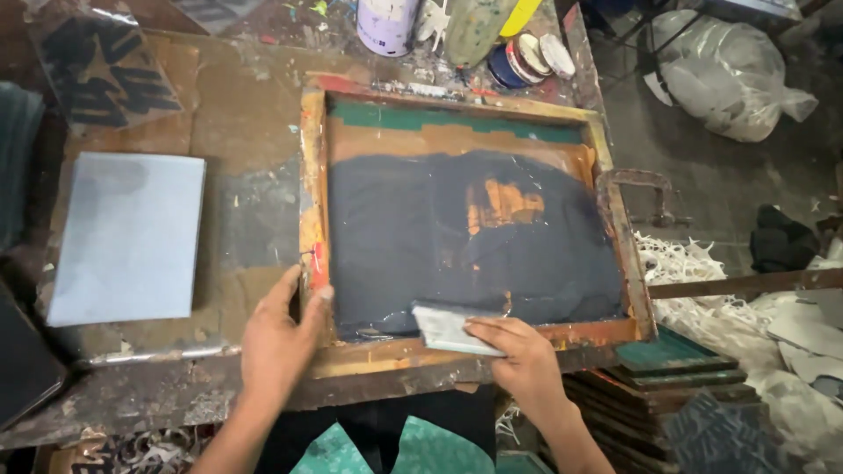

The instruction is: The person uses a squeegee to spread dark ink across a screen printing frame. They repeatedly pull the ink across the mesh, lift the frame to reveal the printed design on a sheet below, and then reposition the frame to continue the process.

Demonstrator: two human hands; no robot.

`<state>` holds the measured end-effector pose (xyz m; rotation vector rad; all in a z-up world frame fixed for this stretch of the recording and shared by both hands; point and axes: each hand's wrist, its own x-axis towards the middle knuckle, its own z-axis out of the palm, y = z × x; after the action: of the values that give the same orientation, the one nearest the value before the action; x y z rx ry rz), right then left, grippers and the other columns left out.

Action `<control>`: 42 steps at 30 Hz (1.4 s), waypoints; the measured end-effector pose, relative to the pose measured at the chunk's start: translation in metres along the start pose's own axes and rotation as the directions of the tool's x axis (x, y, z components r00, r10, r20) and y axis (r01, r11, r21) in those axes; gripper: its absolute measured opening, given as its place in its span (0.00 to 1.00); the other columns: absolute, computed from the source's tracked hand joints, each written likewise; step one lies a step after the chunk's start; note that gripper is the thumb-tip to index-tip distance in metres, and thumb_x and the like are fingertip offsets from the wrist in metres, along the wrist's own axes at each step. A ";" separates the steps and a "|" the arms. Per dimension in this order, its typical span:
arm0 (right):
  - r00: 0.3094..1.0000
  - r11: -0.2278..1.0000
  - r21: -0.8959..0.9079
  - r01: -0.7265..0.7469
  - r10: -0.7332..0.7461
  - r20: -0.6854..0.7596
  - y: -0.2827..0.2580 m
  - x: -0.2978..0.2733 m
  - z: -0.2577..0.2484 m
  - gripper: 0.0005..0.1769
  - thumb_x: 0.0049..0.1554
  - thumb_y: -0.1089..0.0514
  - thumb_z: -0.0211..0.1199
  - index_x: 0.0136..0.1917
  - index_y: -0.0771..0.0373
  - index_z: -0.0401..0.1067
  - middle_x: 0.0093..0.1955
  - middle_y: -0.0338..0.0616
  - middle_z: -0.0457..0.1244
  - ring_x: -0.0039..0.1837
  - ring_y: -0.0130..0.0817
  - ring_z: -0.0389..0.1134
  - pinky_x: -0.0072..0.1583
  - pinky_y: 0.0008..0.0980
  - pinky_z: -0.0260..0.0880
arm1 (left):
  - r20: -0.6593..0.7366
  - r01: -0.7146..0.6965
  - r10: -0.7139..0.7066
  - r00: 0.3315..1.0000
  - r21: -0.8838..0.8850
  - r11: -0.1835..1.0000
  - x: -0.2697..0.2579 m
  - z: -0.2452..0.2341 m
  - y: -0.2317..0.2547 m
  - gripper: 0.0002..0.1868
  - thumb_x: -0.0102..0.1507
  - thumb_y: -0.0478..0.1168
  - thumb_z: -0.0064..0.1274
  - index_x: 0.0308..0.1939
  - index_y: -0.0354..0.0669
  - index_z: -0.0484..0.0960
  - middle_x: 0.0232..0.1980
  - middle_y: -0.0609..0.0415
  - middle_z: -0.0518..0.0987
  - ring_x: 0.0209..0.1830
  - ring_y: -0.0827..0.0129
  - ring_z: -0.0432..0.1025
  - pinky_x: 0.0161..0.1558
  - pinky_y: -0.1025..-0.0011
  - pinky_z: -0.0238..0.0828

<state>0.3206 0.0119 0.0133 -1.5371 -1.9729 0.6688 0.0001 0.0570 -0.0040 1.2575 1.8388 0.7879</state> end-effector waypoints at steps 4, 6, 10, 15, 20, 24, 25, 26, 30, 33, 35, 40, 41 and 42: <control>0.981 0.999 0.043 0.024 -0.032 0.194 0.003 0.042 0.017 0.25 0.45 0.69 0.62 0.57 0.60 0.80 0.56 0.45 0.73 0.57 0.40 0.73 0.60 0.35 0.73 | 0.023 -0.043 0.037 0.999 0.376 0.926 0.014 -0.013 0.017 0.28 0.63 0.59 0.53 0.64 0.53 0.79 0.46 0.39 0.83 0.48 0.46 0.77 0.49 0.56 0.74; 0.963 0.976 -0.001 0.218 -0.215 0.160 0.001 0.083 0.025 0.23 0.45 0.67 0.62 0.56 0.61 0.79 0.56 0.46 0.72 0.58 0.42 0.72 0.60 0.36 0.72 | 0.053 -0.173 0.164 0.985 0.345 0.923 0.032 -0.018 0.031 0.26 0.64 0.58 0.52 0.61 0.52 0.81 0.47 0.41 0.83 0.48 0.48 0.78 0.49 0.56 0.75; 0.912 0.912 0.012 0.410 -0.410 0.014 -0.002 0.168 0.043 0.23 0.45 0.68 0.60 0.56 0.61 0.78 0.57 0.48 0.70 0.61 0.47 0.71 0.64 0.40 0.70 | 0.105 -0.780 0.775 0.623 0.162 0.604 0.087 -0.007 0.052 0.21 0.66 0.51 0.54 0.55 0.40 0.81 0.55 0.44 0.82 0.57 0.50 0.74 0.58 0.56 0.70; 0.949 0.949 0.014 0.316 -0.316 -0.004 0.018 0.197 0.072 0.25 0.46 0.67 0.61 0.58 0.59 0.79 0.61 0.47 0.71 0.64 0.45 0.71 0.66 0.39 0.70 | 0.262 -0.803 0.764 0.590 0.293 0.520 0.128 0.019 0.038 0.19 0.65 0.50 0.55 0.52 0.38 0.80 0.54 0.44 0.81 0.58 0.52 0.73 0.66 0.51 0.60; 0.976 0.977 0.000 0.215 -0.215 0.026 -0.001 0.114 0.074 0.29 0.43 0.68 0.59 0.59 0.58 0.78 0.63 0.47 0.70 0.66 0.46 0.70 0.67 0.39 0.69 | 0.200 -0.783 0.760 0.618 0.242 0.572 0.051 0.022 0.008 0.21 0.63 0.47 0.59 0.53 0.36 0.77 0.57 0.43 0.80 0.59 0.47 0.72 0.69 0.52 0.60; 0.960 0.961 -0.017 0.275 -0.274 0.057 -0.023 0.045 0.065 0.31 0.42 0.68 0.59 0.61 0.59 0.77 0.64 0.46 0.69 0.67 0.46 0.70 0.68 0.40 0.69 | 0.205 -0.757 0.729 0.653 0.199 0.622 -0.028 0.018 -0.008 0.23 0.61 0.46 0.58 0.53 0.33 0.76 0.57 0.39 0.78 0.60 0.45 0.71 0.69 0.48 0.60; 0.958 0.960 -0.001 0.279 -0.278 0.069 -0.029 0.026 0.062 0.31 0.42 0.68 0.60 0.60 0.60 0.77 0.63 0.45 0.69 0.67 0.46 0.70 0.68 0.41 0.70 | 0.204 -0.745 0.717 0.667 0.182 0.642 -0.048 0.017 -0.012 0.24 0.62 0.48 0.58 0.53 0.33 0.75 0.58 0.39 0.77 0.60 0.44 0.71 0.68 0.48 0.60; 0.957 0.959 -0.008 0.283 -0.282 0.065 -0.033 0.020 0.062 0.31 0.42 0.68 0.60 0.60 0.60 0.77 0.63 0.45 0.69 0.67 0.46 0.70 0.68 0.41 0.70 | 0.199 -0.749 0.723 0.662 0.180 0.637 -0.053 0.016 -0.016 0.24 0.62 0.48 0.58 0.53 0.33 0.75 0.58 0.39 0.77 0.60 0.44 0.71 0.68 0.48 0.60; 0.972 0.975 -0.011 0.224 -0.222 0.081 -0.037 0.013 0.055 0.31 0.38 0.69 0.58 0.57 0.61 0.78 0.61 0.45 0.70 0.65 0.46 0.70 0.68 0.42 0.68 | 0.173 -0.662 0.644 0.745 0.077 0.745 -0.056 -0.004 -0.010 0.29 0.60 0.48 0.59 0.59 0.32 0.74 0.61 0.38 0.76 0.64 0.46 0.70 0.67 0.52 0.62; 0.969 0.972 -0.007 0.237 -0.235 0.070 -0.031 0.012 0.040 0.30 0.38 0.69 0.58 0.57 0.62 0.78 0.61 0.45 0.71 0.66 0.45 0.70 0.69 0.42 0.68 | 0.039 -0.473 0.474 0.880 0.175 0.864 -0.036 -0.017 -0.012 0.34 0.63 0.50 0.53 0.65 0.29 0.71 0.66 0.32 0.71 0.67 0.41 0.65 0.67 0.53 0.60; 0.964 0.965 -0.003 0.261 -0.260 0.061 -0.028 0.009 0.026 0.30 0.38 0.69 0.59 0.56 0.62 0.78 0.60 0.45 0.71 0.66 0.45 0.70 0.69 0.42 0.68 | -0.058 -0.362 0.398 0.916 0.309 0.879 -0.025 -0.011 -0.023 0.33 0.67 0.51 0.49 0.68 0.27 0.68 0.69 0.28 0.67 0.70 0.38 0.62 0.68 0.50 0.58; 0.988 0.995 -0.035 0.096 -0.100 -0.115 -0.019 -0.014 -0.003 0.27 0.40 0.71 0.57 0.53 0.63 0.80 0.59 0.44 0.73 0.67 0.41 0.71 0.70 0.40 0.66 | -0.056 -0.266 0.275 0.960 0.127 0.955 -0.025 0.012 -0.031 0.30 0.71 0.51 0.41 0.71 0.32 0.67 0.71 0.35 0.69 0.72 0.41 0.62 0.68 0.53 0.61; 0.988 0.995 -0.036 0.098 -0.101 -0.119 -0.017 -0.017 -0.005 0.27 0.40 0.71 0.57 0.53 0.63 0.80 0.59 0.44 0.73 0.67 0.41 0.71 0.70 0.40 0.66 | -0.057 -0.271 0.280 0.958 0.128 0.954 -0.028 0.004 -0.014 0.30 0.71 0.51 0.41 0.71 0.32 0.67 0.71 0.35 0.69 0.72 0.41 0.62 0.68 0.53 0.61; 0.978 0.997 -0.027 0.078 -0.082 -0.194 -0.015 -0.021 -0.008 0.26 0.41 0.70 0.58 0.54 0.64 0.80 0.59 0.45 0.73 0.67 0.42 0.71 0.70 0.40 0.66 | 0.013 -0.092 0.092 0.996 0.101 0.991 -0.032 -0.004 0.003 0.31 0.69 0.51 0.44 0.74 0.40 0.66 0.70 0.39 0.72 0.70 0.47 0.67 0.66 0.57 0.65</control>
<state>0.3195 -0.0112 0.0269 -1.4664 -1.8864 0.4489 0.0050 0.0276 0.0086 1.4163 1.8449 0.7459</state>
